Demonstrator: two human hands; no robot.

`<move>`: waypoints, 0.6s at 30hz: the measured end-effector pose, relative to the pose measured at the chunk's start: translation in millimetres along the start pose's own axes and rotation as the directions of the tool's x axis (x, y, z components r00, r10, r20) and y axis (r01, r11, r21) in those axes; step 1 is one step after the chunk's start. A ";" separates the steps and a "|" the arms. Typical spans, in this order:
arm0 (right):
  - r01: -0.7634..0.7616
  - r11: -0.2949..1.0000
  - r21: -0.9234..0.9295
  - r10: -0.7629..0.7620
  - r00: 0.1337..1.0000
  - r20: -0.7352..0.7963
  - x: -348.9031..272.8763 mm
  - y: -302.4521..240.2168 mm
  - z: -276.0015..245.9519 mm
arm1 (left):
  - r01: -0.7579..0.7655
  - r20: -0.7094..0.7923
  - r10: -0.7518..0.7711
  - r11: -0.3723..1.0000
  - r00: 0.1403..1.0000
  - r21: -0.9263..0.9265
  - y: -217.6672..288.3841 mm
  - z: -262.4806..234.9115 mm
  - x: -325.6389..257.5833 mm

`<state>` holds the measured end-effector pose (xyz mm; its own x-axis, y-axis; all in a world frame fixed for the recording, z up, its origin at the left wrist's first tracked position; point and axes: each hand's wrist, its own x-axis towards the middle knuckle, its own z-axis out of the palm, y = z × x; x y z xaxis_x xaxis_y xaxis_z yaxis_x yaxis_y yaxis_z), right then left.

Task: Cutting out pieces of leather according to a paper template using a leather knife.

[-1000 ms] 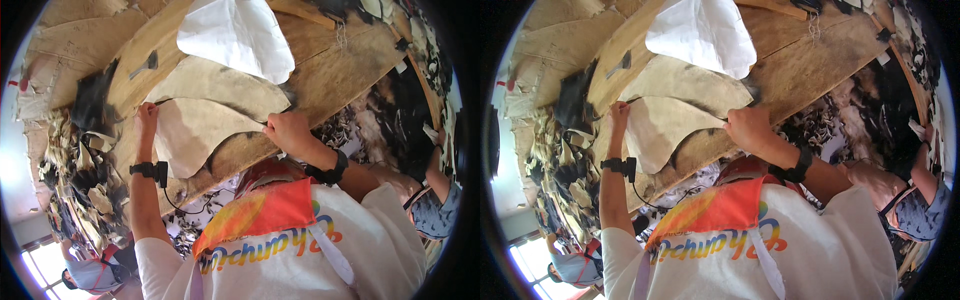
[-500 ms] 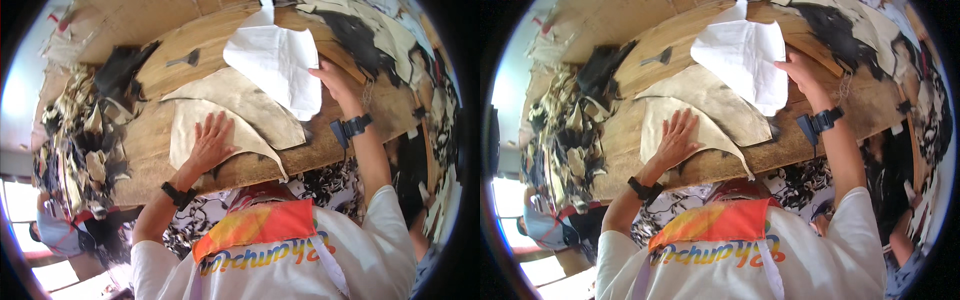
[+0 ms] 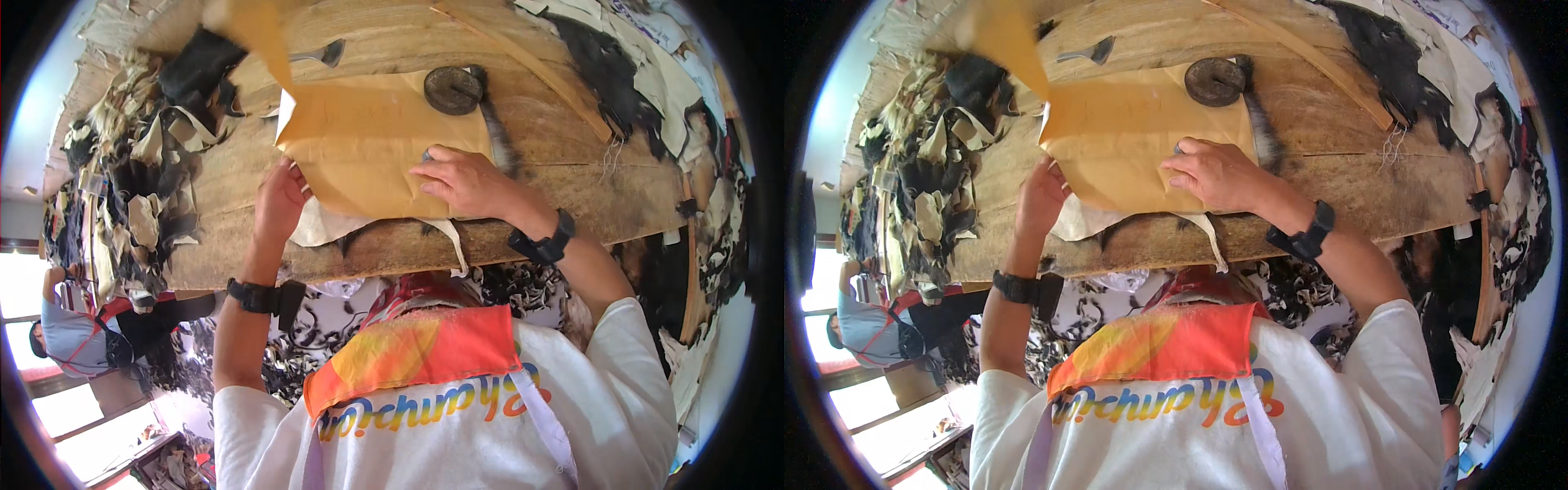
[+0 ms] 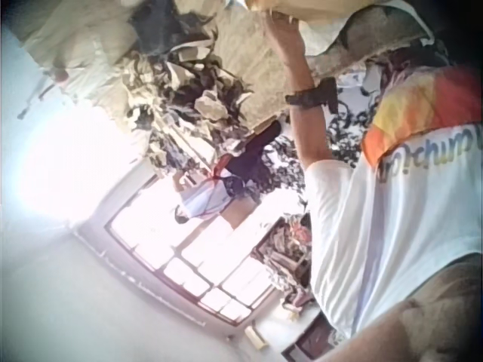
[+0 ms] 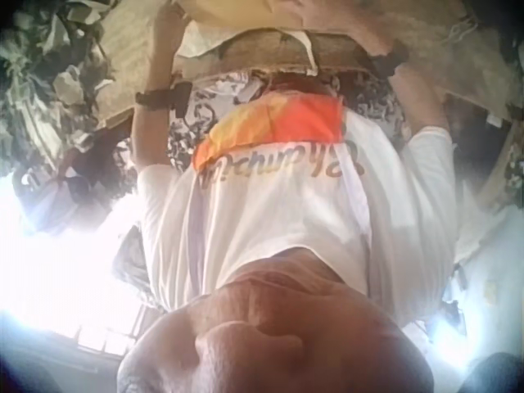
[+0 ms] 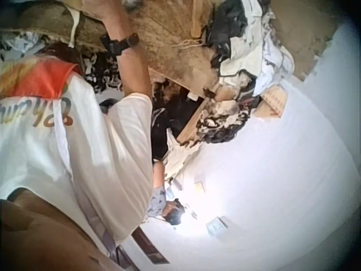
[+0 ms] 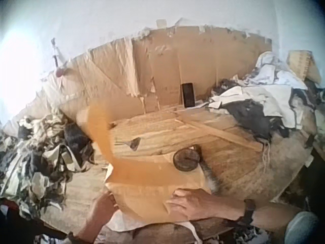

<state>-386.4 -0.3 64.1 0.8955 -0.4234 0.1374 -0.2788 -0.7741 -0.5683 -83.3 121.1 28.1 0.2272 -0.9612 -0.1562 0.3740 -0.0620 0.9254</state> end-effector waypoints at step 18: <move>0.065 0.965 -0.255 -0.040 0.994 0.102 7.8 2.0 29.7 | 0.114 -0.177 0.025 0.677 0.984 0.727 -16.2 41.0 -50.2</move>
<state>-369.7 8.8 39.9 0.9367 -0.3417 0.0769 -0.2990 -0.8945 -0.3323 -137.6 159.3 35.1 0.3921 -0.8996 -0.1922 -0.3744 -0.3469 0.8599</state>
